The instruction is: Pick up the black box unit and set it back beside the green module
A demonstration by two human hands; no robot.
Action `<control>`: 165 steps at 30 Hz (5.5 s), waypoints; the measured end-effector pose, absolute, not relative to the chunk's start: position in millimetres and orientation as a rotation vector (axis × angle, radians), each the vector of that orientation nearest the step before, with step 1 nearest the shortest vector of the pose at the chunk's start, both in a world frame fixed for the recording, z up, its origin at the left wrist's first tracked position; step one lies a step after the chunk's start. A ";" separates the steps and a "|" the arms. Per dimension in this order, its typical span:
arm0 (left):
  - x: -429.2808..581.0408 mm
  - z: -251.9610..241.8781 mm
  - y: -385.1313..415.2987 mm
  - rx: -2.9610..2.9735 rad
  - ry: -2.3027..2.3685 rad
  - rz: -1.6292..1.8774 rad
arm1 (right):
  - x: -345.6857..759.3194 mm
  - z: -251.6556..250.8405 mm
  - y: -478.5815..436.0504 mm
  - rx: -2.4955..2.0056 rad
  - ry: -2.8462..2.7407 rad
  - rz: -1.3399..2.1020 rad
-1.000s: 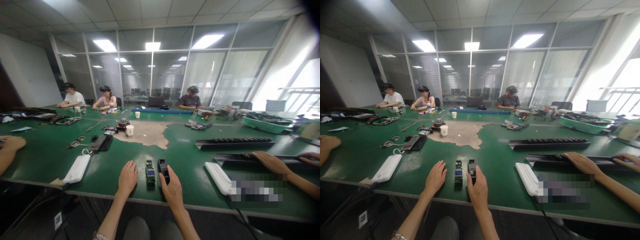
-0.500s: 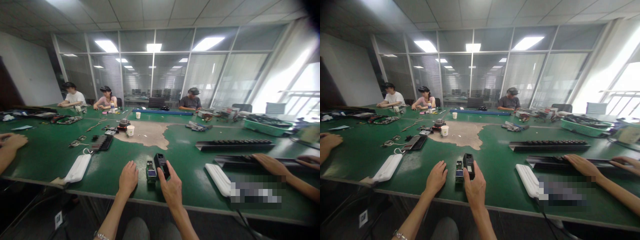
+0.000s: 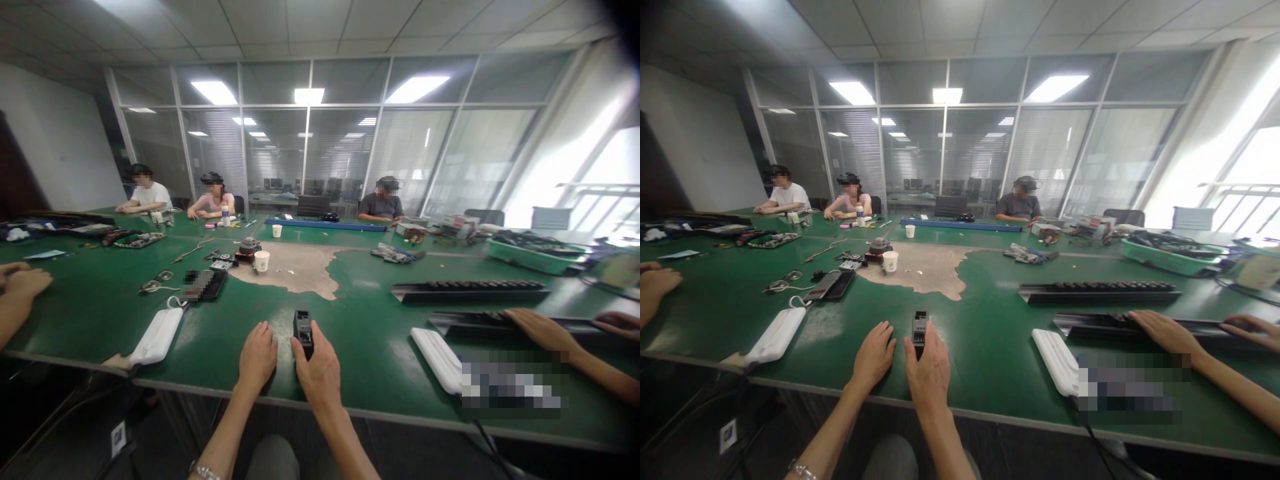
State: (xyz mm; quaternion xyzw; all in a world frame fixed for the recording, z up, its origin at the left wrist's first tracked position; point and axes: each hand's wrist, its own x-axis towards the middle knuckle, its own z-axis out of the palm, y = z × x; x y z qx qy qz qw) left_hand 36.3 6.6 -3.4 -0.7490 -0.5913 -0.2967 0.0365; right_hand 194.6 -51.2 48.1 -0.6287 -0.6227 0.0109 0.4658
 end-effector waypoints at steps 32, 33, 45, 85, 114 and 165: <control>35.9 -11.6 10.9 -2.276 -1.740 -0.912 | 190.9 2.8 -47.9 -1.557 -1.539 -0.030; 35.9 -11.3 10.7 -2.282 -1.740 -0.913 | 190.9 1.9 -48.3 -1.556 -1.542 -0.033; 36.2 -11.8 12.2 -2.287 -1.746 -0.890 | 191.7 9.8 -49.9 -1.596 -1.513 0.018; 37.8 -7.6 8.9 -2.288 -1.785 -0.870 | 252.6 0.8 -44.8 -1.576 -1.441 -0.095; 36.8 -7.7 9.2 -2.292 -1.774 -0.910 | 217.1 56.0 -57.5 -1.493 -1.448 0.046; 37.1 -7.2 8.4 -2.288 -1.767 -0.874 | 186.8 46.9 -54.9 -2.000 -1.632 0.061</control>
